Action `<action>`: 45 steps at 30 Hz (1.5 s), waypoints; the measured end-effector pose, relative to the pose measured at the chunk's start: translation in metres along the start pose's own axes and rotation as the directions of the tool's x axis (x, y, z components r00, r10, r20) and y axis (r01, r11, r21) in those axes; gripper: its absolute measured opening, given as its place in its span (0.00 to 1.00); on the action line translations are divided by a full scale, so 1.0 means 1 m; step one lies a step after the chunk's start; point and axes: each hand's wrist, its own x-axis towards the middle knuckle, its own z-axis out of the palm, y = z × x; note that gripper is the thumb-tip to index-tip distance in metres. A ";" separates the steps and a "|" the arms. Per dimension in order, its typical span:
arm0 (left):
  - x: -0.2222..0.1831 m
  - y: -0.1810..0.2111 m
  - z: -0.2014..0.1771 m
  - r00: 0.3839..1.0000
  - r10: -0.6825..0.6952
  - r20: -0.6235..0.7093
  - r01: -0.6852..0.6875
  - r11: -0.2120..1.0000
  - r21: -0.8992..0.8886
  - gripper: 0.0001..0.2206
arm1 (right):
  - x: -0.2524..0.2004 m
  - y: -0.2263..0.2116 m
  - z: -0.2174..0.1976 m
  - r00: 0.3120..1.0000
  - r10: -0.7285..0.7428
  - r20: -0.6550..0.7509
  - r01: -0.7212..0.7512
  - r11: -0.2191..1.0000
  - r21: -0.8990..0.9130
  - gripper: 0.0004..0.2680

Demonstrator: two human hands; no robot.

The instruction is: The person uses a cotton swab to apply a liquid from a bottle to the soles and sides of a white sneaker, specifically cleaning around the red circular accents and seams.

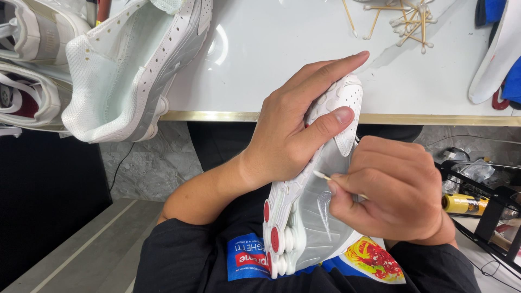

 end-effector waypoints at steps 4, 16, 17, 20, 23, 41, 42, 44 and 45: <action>-0.001 0.000 0.000 1.000 -0.009 0.000 0.009 1.000 0.000 0.20 | -0.002 0.002 0.003 0.999 0.036 -0.040 -0.034 0.999 0.030 0.07; 0.001 0.000 -0.003 0.999 -0.039 -0.010 0.039 0.999 0.005 0.21 | 0.001 0.001 0.003 0.999 0.031 -0.033 -0.029 0.998 0.057 0.07; 0.000 0.001 -0.003 0.999 -0.037 -0.012 0.037 0.999 0.007 0.21 | 0.001 0.001 0.006 0.997 0.053 -0.062 -0.049 0.997 0.066 0.07; 0.000 0.001 -0.003 0.999 -0.031 -0.018 0.031 0.999 0.015 0.21 | -0.001 0.001 0.005 0.999 0.030 -0.036 -0.028 0.997 0.067 0.08; 0.000 0.000 -0.003 0.998 -0.064 -0.019 0.065 0.997 0.047 0.22 | -0.003 0.002 0.009 0.997 0.044 -0.061 -0.039 0.995 0.087 0.08; 0.011 0.010 -0.009 0.997 -0.076 -0.020 0.077 0.994 0.072 0.25 | -0.009 0.001 0.015 0.978 0.064 -0.200 -0.039 0.991 0.128 0.09; 0.010 0.010 -0.009 0.998 -0.064 -0.023 0.065 0.995 0.072 0.25 | -0.010 0.000 0.015 0.974 0.059 -0.219 -0.027 0.988 0.149 0.09; 0.010 0.010 -0.010 0.999 -0.040 -0.026 0.042 0.997 0.072 0.25 | -0.011 -0.002 0.016 0.972 0.061 -0.229 -0.030 0.990 0.136 0.09; 0.010 0.009 -0.010 0.998 -0.051 -0.030 0.053 0.996 0.071 0.25 | -0.010 -0.002 0.016 0.970 0.062 -0.234 -0.033 0.991 0.129 0.10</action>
